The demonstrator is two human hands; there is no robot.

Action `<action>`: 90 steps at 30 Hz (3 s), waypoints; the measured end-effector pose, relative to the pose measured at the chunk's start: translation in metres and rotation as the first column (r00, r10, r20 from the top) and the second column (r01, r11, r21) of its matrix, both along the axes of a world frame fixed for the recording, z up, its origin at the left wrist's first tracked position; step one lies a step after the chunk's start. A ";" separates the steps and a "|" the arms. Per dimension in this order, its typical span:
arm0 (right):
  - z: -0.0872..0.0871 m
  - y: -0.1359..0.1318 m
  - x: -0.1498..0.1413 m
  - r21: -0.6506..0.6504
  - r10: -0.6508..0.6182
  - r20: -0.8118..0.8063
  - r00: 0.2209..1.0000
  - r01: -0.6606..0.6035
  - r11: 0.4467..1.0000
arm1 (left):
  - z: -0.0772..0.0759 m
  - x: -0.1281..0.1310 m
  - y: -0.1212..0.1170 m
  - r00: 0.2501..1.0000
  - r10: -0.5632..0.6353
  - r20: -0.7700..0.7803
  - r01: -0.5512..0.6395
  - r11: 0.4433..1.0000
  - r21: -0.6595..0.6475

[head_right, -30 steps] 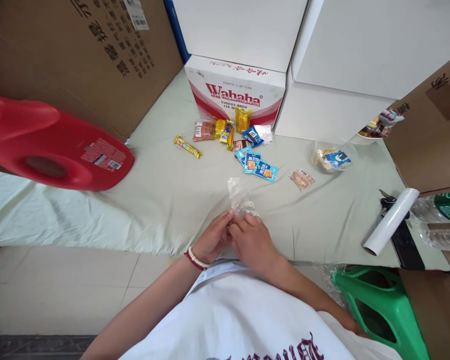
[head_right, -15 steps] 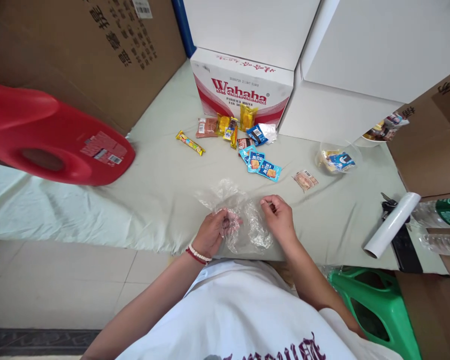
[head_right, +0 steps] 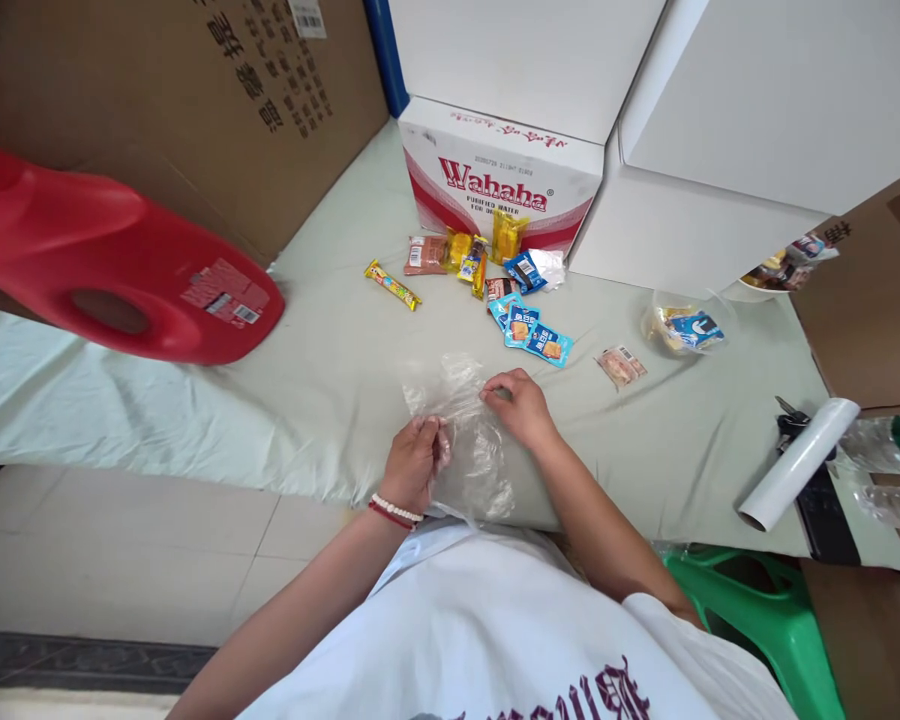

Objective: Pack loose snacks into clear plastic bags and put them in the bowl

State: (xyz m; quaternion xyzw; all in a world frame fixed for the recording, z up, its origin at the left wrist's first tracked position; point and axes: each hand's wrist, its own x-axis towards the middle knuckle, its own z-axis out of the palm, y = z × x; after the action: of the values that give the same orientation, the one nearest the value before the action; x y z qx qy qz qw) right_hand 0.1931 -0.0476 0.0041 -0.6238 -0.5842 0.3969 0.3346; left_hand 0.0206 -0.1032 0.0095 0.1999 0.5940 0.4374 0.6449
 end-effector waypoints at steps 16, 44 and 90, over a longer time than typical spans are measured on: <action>0.016 -0.005 0.015 -0.473 -0.333 -0.444 0.832 0.098 0.876 | 0.004 -0.013 0.005 0.996 -0.092 0.013 0.090 0.992 0.090; 0.054 -0.034 0.029 -0.204 -0.389 -0.664 0.639 0.345 0.916 | 0.024 -0.031 0.019 0.974 0.023 0.223 -0.062 0.984 0.168; 0.028 -0.035 0.085 0.107 0.252 0.409 0.877 -0.320 0.941 | -0.023 -0.076 0.049 -0.081 -0.006 -0.997 0.889 0.451 -0.075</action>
State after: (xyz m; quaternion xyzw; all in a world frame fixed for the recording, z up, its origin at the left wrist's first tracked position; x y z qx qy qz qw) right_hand 0.2778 -0.0829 0.0322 -0.5655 -0.7568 0.2584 0.2018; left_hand -0.0553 -0.0545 -0.0134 0.8467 0.5149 0.0887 0.1005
